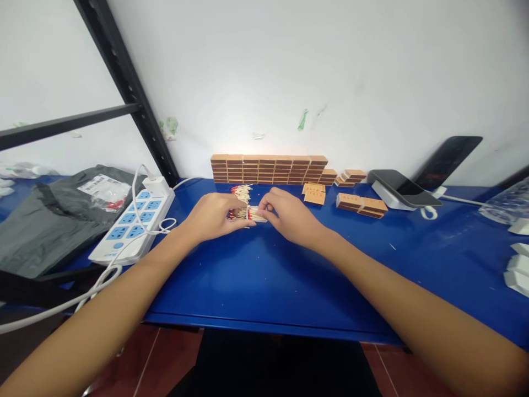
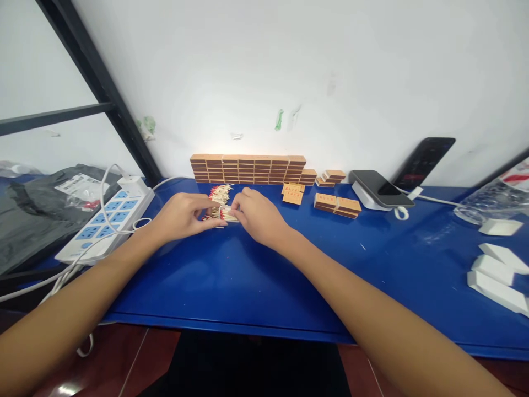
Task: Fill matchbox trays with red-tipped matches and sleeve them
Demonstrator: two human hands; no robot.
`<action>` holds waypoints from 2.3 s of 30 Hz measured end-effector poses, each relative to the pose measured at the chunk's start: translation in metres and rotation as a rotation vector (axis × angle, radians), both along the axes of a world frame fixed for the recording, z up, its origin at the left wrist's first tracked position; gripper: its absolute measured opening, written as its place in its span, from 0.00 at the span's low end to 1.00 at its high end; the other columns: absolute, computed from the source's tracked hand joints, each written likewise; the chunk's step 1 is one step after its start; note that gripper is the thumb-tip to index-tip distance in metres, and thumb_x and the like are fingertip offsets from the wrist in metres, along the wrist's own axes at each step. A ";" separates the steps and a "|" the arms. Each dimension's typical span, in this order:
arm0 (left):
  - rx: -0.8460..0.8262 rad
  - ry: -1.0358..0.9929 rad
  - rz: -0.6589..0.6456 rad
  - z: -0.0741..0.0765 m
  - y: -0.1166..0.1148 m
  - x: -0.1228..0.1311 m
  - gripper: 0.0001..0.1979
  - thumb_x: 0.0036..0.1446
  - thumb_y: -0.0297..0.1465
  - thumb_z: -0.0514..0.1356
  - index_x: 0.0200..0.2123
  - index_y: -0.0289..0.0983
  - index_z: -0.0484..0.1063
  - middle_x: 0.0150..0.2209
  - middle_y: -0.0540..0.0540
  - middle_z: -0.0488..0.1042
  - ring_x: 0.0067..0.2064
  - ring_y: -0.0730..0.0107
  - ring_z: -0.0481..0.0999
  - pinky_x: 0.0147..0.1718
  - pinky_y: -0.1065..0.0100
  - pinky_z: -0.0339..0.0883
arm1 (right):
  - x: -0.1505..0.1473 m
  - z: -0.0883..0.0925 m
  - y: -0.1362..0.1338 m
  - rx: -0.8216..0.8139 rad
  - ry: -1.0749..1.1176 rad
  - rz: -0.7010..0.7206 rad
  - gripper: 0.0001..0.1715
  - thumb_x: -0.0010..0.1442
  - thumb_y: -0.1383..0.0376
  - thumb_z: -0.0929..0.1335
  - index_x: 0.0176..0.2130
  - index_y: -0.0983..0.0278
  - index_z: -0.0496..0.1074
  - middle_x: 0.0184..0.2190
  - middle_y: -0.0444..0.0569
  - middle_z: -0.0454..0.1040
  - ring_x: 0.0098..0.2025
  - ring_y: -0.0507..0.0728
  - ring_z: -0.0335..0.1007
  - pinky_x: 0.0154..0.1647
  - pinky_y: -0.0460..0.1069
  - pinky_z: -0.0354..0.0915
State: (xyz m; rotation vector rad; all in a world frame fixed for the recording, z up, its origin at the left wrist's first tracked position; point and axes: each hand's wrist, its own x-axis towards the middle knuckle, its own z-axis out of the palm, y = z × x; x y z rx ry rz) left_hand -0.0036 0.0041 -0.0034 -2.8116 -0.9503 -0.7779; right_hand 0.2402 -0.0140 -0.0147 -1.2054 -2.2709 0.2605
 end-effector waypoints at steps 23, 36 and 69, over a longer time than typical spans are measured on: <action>0.030 0.055 0.299 0.012 0.013 -0.016 0.17 0.65 0.46 0.66 0.37 0.38 0.83 0.34 0.43 0.83 0.34 0.59 0.79 0.31 0.64 0.59 | -0.044 -0.023 -0.004 -0.005 0.025 0.055 0.06 0.72 0.64 0.70 0.42 0.63 0.77 0.45 0.52 0.76 0.50 0.60 0.71 0.53 0.55 0.65; 0.034 0.057 0.297 0.013 0.014 -0.017 0.16 0.64 0.45 0.66 0.37 0.38 0.83 0.35 0.43 0.83 0.34 0.59 0.79 0.30 0.63 0.59 | -0.030 -0.016 0.001 -0.027 -0.134 0.051 0.08 0.74 0.68 0.67 0.39 0.64 0.74 0.42 0.53 0.74 0.46 0.59 0.69 0.50 0.54 0.63; 0.035 0.053 0.260 0.010 0.015 -0.017 0.17 0.63 0.46 0.68 0.40 0.37 0.84 0.35 0.43 0.84 0.34 0.59 0.80 0.31 0.63 0.60 | -0.028 -0.015 -0.015 -0.128 -0.198 0.107 0.08 0.76 0.69 0.65 0.42 0.65 0.73 0.45 0.55 0.74 0.47 0.61 0.68 0.52 0.55 0.65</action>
